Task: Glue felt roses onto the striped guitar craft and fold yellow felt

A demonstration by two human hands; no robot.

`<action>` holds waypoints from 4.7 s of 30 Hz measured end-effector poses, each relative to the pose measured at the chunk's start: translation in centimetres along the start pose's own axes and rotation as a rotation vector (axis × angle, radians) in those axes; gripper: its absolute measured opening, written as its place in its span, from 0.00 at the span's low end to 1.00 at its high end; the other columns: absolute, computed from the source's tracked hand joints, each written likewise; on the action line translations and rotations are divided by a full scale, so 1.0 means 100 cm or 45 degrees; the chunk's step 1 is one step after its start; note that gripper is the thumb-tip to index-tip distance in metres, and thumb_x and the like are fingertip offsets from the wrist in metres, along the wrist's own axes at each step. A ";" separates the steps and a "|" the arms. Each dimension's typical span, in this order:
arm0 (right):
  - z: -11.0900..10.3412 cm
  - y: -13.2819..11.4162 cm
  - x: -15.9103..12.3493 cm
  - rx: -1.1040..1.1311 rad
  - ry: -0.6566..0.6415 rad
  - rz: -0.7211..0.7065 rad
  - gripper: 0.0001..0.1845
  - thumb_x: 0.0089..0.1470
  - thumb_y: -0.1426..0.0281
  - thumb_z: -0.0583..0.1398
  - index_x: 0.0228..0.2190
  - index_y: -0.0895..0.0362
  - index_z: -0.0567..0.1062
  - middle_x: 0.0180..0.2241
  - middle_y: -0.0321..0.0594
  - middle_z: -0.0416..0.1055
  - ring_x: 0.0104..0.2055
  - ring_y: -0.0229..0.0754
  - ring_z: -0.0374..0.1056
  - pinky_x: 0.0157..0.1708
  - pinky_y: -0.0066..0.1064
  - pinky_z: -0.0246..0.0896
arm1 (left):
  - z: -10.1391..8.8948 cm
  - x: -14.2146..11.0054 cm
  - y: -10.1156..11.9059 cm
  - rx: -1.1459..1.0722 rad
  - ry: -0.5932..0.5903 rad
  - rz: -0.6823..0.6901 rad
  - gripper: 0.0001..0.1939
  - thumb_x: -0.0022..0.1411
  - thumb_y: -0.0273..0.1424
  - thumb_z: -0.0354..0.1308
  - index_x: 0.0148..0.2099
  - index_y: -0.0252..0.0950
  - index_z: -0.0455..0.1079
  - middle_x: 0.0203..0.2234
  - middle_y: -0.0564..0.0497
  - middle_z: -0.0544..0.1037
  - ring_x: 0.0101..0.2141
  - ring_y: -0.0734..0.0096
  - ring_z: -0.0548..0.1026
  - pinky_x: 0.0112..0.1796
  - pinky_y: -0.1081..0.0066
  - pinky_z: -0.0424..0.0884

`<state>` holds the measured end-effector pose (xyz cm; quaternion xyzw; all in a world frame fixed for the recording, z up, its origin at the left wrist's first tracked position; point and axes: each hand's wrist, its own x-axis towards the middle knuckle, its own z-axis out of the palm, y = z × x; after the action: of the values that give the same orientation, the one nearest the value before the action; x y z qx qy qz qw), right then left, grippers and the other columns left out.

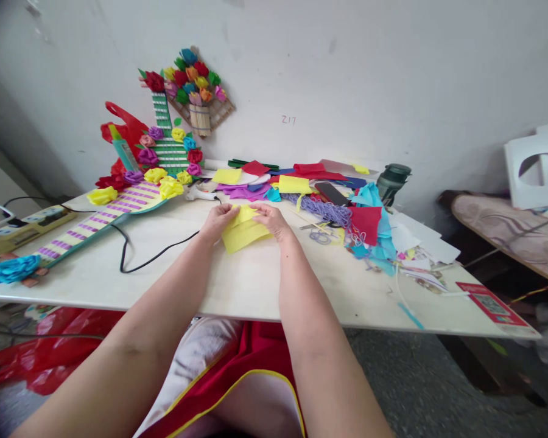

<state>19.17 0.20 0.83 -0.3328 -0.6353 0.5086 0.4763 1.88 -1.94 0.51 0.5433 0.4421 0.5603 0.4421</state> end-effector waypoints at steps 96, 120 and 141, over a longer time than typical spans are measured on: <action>0.011 0.003 -0.003 -0.174 0.151 0.114 0.15 0.35 0.58 0.64 0.17 0.57 0.71 0.16 0.32 0.66 0.22 0.37 0.61 0.23 0.28 0.55 | 0.001 -0.001 -0.003 0.028 -0.091 -0.048 0.19 0.50 0.46 0.59 0.26 0.34 0.65 0.16 0.56 0.67 0.17 0.79 0.64 0.20 0.77 0.57; 0.011 0.003 -0.002 -0.093 0.065 0.169 0.13 0.36 0.60 0.64 0.19 0.58 0.73 0.19 0.34 0.69 0.21 0.37 0.63 0.24 0.29 0.59 | 0.001 0.005 -0.012 0.002 -0.106 -0.098 0.18 0.44 0.43 0.65 0.26 0.34 0.66 0.18 0.55 0.73 0.17 0.76 0.69 0.19 0.76 0.63; 0.004 -0.001 -0.005 -0.085 -0.070 0.350 0.18 0.30 0.61 0.69 0.20 0.58 0.69 0.20 0.34 0.70 0.22 0.36 0.66 0.24 0.27 0.60 | 0.008 0.002 -0.005 0.360 -0.045 0.095 0.15 0.48 0.41 0.59 0.28 0.34 0.67 0.16 0.57 0.66 0.18 0.79 0.63 0.21 0.77 0.58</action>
<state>18.93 -0.42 0.77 -0.4183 -0.6131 0.5565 0.3734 2.65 -1.67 0.09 0.6261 0.4882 0.4987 0.3478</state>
